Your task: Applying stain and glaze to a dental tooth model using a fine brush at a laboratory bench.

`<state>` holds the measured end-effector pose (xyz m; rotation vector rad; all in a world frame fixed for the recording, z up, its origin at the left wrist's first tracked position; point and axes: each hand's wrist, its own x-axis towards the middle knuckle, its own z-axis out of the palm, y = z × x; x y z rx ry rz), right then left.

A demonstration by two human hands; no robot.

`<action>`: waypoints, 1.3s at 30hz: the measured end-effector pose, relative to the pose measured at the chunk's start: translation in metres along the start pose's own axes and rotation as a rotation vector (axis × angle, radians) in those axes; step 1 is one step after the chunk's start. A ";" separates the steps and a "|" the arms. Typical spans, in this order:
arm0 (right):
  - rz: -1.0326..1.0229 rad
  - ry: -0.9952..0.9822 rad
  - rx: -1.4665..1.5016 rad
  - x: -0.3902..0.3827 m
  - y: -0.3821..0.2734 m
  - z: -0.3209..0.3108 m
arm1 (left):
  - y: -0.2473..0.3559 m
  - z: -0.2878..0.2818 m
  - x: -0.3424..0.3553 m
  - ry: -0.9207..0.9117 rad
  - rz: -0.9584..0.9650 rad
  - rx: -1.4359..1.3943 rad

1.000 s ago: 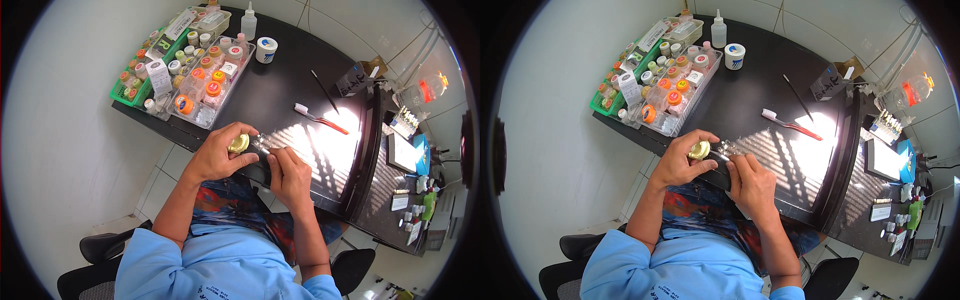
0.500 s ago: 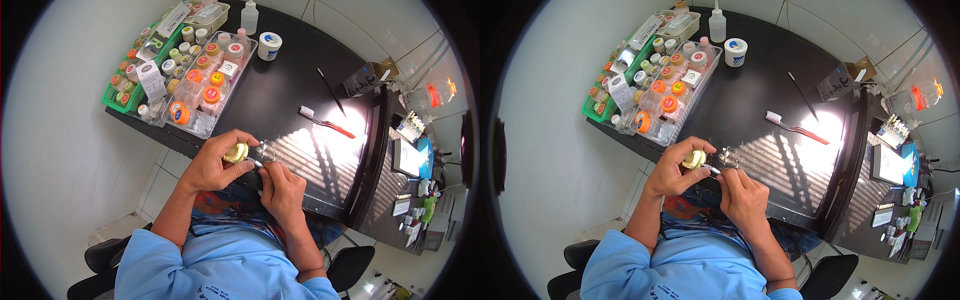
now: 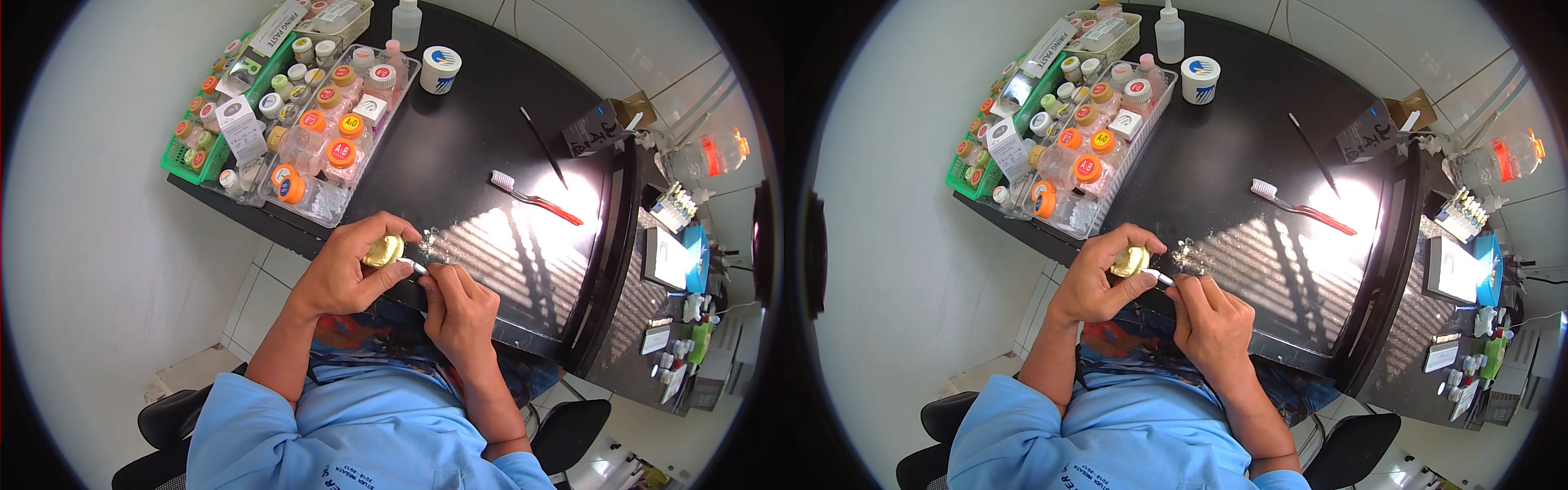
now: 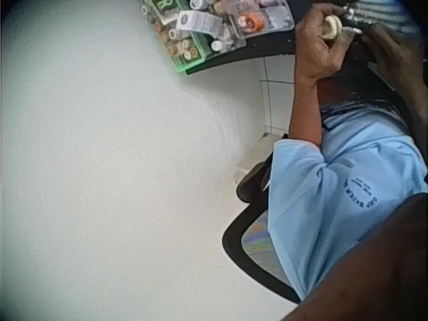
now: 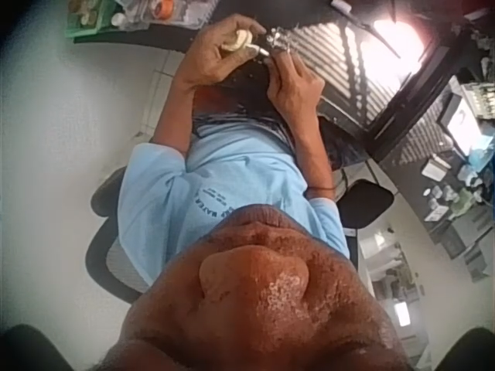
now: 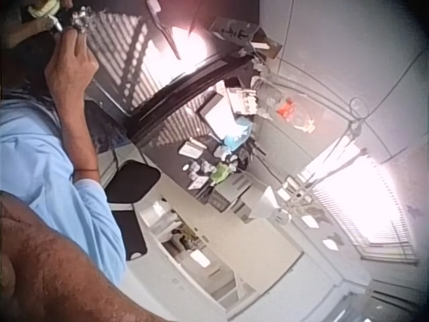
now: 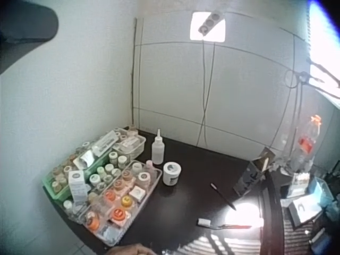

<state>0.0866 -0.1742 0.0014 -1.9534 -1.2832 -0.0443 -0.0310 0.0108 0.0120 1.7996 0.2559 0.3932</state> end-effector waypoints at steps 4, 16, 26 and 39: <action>0.002 0.003 -0.003 0.000 0.000 0.000 | 0.000 0.002 0.000 0.023 0.017 0.008; 0.008 0.004 0.010 0.000 0.000 0.000 | -0.002 0.004 0.000 0.030 0.064 0.015; -0.018 0.066 -0.021 -0.004 0.002 -0.002 | -0.001 0.009 -0.001 0.087 0.145 0.115; -0.025 0.089 -0.095 -0.007 0.003 0.000 | -0.001 0.011 0.000 0.091 0.125 0.162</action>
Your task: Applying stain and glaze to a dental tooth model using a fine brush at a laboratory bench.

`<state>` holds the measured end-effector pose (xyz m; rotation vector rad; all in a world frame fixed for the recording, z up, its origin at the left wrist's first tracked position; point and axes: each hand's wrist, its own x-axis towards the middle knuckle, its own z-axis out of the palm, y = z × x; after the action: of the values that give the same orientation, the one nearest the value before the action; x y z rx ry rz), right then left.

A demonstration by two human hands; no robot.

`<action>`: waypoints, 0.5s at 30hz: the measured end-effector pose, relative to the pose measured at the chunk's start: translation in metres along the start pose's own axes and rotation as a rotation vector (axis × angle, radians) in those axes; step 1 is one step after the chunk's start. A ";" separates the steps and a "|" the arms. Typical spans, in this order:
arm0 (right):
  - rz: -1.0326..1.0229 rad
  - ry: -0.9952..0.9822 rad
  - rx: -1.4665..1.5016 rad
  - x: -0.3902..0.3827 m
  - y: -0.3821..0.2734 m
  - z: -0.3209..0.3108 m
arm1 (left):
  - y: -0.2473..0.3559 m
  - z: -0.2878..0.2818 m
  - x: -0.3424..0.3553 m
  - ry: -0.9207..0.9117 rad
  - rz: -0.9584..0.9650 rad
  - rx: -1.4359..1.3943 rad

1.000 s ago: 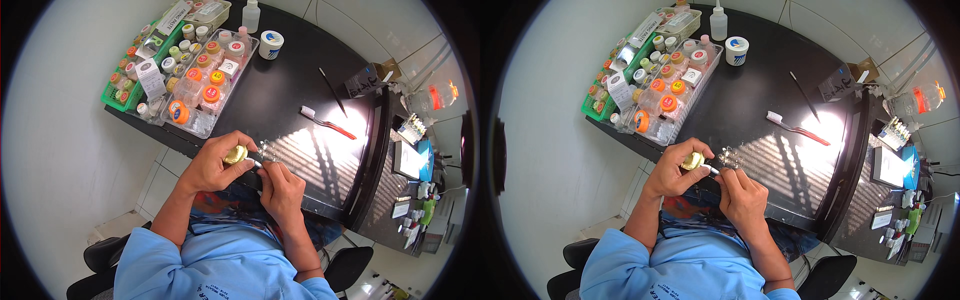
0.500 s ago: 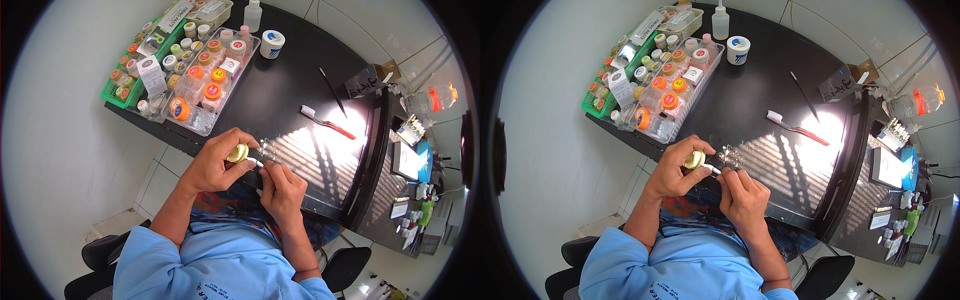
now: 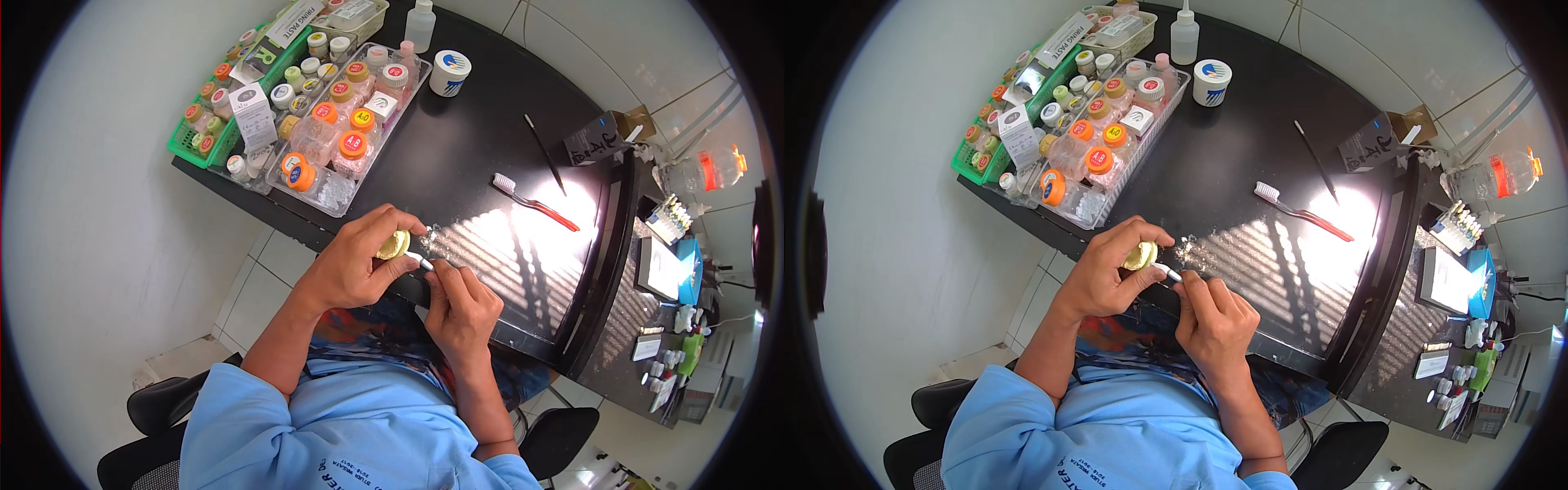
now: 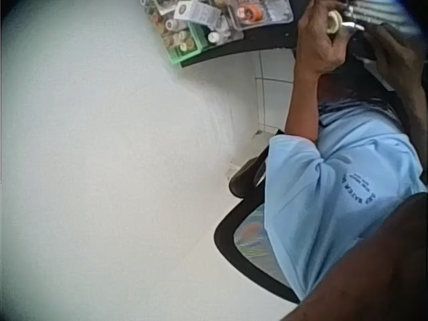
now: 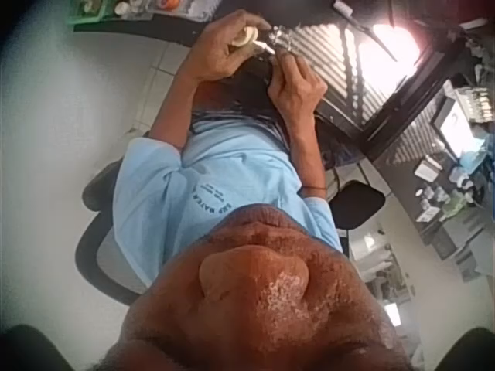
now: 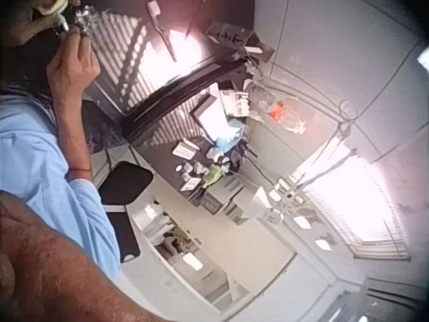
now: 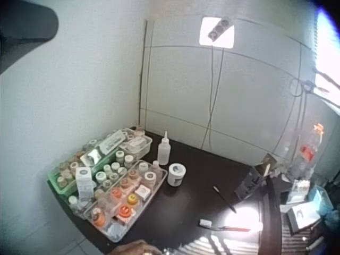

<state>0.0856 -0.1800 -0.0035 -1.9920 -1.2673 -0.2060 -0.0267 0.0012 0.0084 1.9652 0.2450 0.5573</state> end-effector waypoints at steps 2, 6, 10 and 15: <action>-0.005 0.007 -0.010 0.000 0.000 0.001 | 0.001 0.000 0.000 -0.003 -0.007 0.010; -0.003 0.018 -0.024 0.000 -0.001 0.001 | -0.001 0.002 0.001 0.002 0.000 0.013; 0.007 0.023 -0.035 0.000 -0.001 0.001 | -0.001 0.002 0.001 0.003 0.001 0.004; 0.013 0.032 -0.032 0.000 0.000 0.001 | -0.001 0.004 0.001 0.006 0.008 0.004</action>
<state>0.0846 -0.1792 -0.0045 -2.0160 -1.2382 -0.2522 -0.0242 -0.0007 0.0063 1.9692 0.2420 0.5683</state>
